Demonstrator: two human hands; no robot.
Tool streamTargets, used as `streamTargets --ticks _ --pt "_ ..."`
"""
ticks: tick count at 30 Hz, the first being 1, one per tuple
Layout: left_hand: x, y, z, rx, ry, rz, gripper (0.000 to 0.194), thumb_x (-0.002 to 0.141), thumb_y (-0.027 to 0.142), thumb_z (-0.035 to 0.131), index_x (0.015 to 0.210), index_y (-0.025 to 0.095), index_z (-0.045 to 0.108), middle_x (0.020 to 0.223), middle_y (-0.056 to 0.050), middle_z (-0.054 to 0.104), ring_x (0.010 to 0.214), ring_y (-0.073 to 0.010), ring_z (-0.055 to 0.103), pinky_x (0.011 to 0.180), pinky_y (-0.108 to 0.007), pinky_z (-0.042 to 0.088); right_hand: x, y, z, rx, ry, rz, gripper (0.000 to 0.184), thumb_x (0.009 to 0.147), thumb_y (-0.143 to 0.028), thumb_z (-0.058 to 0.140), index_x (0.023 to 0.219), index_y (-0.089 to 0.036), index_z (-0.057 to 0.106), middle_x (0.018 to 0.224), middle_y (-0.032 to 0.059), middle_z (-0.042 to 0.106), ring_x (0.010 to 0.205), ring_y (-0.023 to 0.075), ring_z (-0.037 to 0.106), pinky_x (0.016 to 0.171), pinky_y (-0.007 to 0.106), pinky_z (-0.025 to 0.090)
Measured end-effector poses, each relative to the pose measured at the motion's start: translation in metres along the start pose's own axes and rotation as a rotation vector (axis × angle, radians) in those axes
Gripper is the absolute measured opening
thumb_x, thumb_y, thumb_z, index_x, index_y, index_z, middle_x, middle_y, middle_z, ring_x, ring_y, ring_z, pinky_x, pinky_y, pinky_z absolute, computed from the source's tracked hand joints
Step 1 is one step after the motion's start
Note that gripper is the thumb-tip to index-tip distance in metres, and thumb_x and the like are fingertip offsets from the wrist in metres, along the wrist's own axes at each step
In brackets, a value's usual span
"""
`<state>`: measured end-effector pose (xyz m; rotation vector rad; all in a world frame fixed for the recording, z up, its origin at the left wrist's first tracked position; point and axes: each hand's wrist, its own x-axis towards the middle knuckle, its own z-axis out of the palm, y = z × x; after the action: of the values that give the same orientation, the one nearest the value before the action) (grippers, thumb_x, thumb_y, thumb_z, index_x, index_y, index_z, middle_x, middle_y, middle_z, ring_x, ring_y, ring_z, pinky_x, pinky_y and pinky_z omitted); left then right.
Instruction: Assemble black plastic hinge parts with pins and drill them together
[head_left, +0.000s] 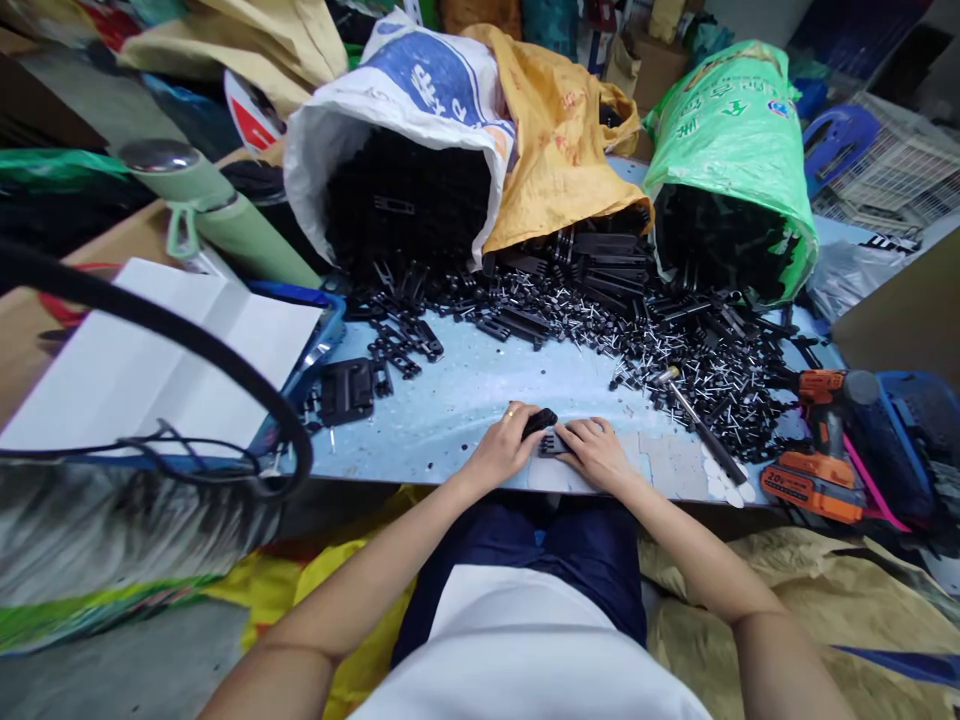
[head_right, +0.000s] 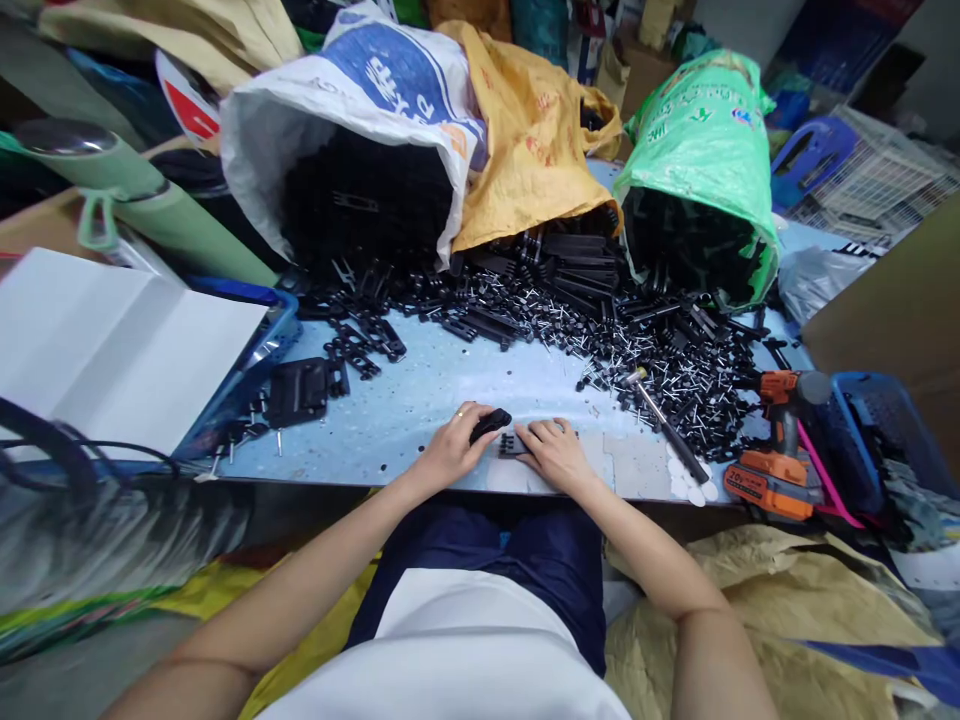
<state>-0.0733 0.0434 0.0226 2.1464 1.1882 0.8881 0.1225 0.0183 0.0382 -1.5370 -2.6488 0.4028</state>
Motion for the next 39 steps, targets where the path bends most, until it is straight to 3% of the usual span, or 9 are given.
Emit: streamTargets --ticks 4,7,10,19,23,26,31,34,39 --pt "-0.003 0.014 -0.003 -0.089 0.051 -0.11 0.029 0.088 0.033 0.039 0.108 0.019 0.055 0.095 -0.007 0.061 0.088 -0.0185 0.06 0.079 -0.032 0.049 0.009 0.007 0.001 0.556 0.111 0.187 0.046 0.091 -0.042 0.035 0.131 -0.02 0.043 0.097 0.0104 0.059 0.086 0.0184 0.059 0.078 0.035 0.048" --pt "-0.001 0.023 0.002 -0.241 0.034 -0.163 0.035 0.09 0.034 0.035 0.112 0.018 0.058 0.08 -0.003 0.06 0.063 -0.0123 0.057 0.067 -0.028 0.049 0.013 0.005 -0.002 1.105 0.106 0.348 0.056 0.089 -0.05 0.033 0.137 -0.021 0.034 0.079 0.0029 0.058 0.061 0.0119 0.058 0.059 0.027 0.051" --pt "0.002 0.029 0.008 -0.336 0.07 -0.194 0.036 0.088 0.036 0.041 0.112 0.016 0.059 0.073 -0.001 0.055 0.052 -0.009 0.051 0.056 -0.024 0.047 0.014 -0.004 -0.004 1.379 0.145 0.377 0.064 0.081 -0.056 0.044 0.135 -0.023 0.037 0.076 -0.0002 0.056 0.055 0.009 0.055 0.052 0.023 0.05" --pt "-0.002 0.045 0.012 -0.138 0.19 -0.09 0.034 0.088 0.033 0.041 0.114 0.02 0.06 0.081 -0.004 0.057 0.072 -0.0128 0.055 0.066 -0.024 0.047 0.007 0.006 -0.023 0.921 0.261 0.102 0.052 0.078 -0.047 0.055 0.125 -0.024 0.052 0.101 0.0056 0.06 0.065 0.0109 0.055 0.064 0.026 0.05" --pt "0.016 0.046 0.005 -0.07 0.408 -0.135 0.035 0.09 0.033 0.039 0.114 0.019 0.059 0.081 -0.004 0.055 0.075 -0.013 0.056 0.069 -0.024 0.046 0.001 -0.013 -0.009 0.767 0.175 -0.075 0.048 0.083 -0.05 0.047 0.124 -0.025 0.054 0.091 0.005 0.061 0.075 0.0143 0.058 0.074 0.029 0.049" --pt "0.03 0.045 -0.012 -0.072 0.517 -0.096 0.034 0.09 0.032 0.04 0.114 0.018 0.059 0.083 -0.004 0.055 0.077 -0.0122 0.056 0.073 -0.024 0.046 0.0 -0.024 0.002 0.807 0.188 0.001 0.051 0.085 -0.055 0.039 0.121 -0.023 0.056 0.085 0.0049 0.059 0.074 0.0142 0.057 0.075 0.03 0.049" --pt "0.021 0.051 -0.016 -0.138 0.385 0.037 0.031 0.088 0.029 0.044 0.111 0.017 0.061 0.081 -0.003 0.059 0.074 -0.0115 0.056 0.068 -0.023 0.047 0.009 -0.016 -0.01 1.217 0.298 0.329 0.064 0.087 -0.057 0.031 0.137 -0.018 0.036 0.063 -0.0008 0.053 0.051 0.0106 0.053 0.052 0.026 0.05" --pt "0.013 0.055 -0.005 -0.161 0.306 0.025 0.03 0.087 0.029 0.045 0.109 0.017 0.062 0.077 -0.003 0.059 0.07 -0.0113 0.056 0.064 -0.022 0.047 0.013 -0.011 -0.02 1.255 0.317 0.279 0.066 0.083 -0.057 0.041 0.137 -0.021 0.036 0.065 -0.0021 0.054 0.049 0.0089 0.052 0.05 0.024 0.05" --pt "0.011 0.052 -0.007 -0.132 0.239 0.062 0.03 0.087 0.029 0.045 0.11 0.019 0.062 0.078 -0.003 0.058 0.069 -0.0111 0.056 0.064 -0.022 0.047 0.012 0.005 -0.031 0.859 0.399 -0.015 0.052 0.079 -0.048 0.054 0.124 -0.023 0.052 0.087 0.0031 0.058 0.062 0.0096 0.054 0.059 0.025 0.05"
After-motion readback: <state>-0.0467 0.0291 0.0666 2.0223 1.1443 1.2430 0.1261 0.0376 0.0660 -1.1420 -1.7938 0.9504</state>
